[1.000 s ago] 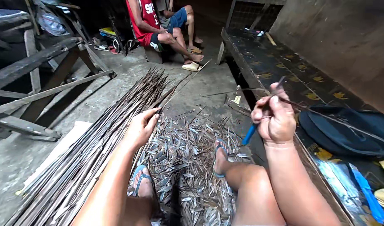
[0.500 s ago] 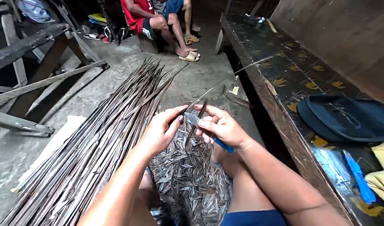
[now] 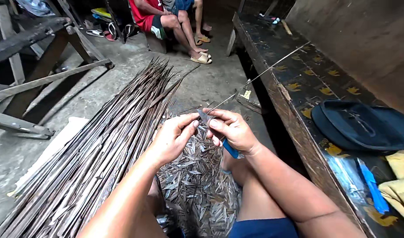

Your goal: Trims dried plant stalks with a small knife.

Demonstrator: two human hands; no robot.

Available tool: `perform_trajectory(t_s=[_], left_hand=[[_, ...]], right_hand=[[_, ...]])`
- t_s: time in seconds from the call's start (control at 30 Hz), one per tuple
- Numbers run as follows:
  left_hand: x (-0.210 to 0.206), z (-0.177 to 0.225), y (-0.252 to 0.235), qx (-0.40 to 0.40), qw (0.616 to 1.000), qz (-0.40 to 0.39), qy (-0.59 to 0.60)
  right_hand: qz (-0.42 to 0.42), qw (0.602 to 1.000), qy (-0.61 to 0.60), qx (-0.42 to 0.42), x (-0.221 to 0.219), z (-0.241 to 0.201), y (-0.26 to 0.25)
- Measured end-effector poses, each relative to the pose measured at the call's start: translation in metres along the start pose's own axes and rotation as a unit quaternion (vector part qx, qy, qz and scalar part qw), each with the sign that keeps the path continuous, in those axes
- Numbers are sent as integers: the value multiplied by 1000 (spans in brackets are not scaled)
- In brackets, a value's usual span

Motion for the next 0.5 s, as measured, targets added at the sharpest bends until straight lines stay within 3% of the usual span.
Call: perform_trajectory(t_s=[0.3, 0.5], left_hand=[[7, -2, -1, 65, 983, -117, 129], [6, -1, -1, 52, 978, -130, 155]], right_hand=[[-10, 995, 33, 89, 10, -5, -2], [-60, 997, 25, 47, 7, 0, 1]])
Point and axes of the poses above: each hand's wrist, its own y-axis away from the middle knuckle, its own x-axis out of the back of the hand, z = x × y, the point moved 3 cm from there along -y, towards the middle knuckle, and after that the axes turned 13 degrees about x, right-handed, at the moved point
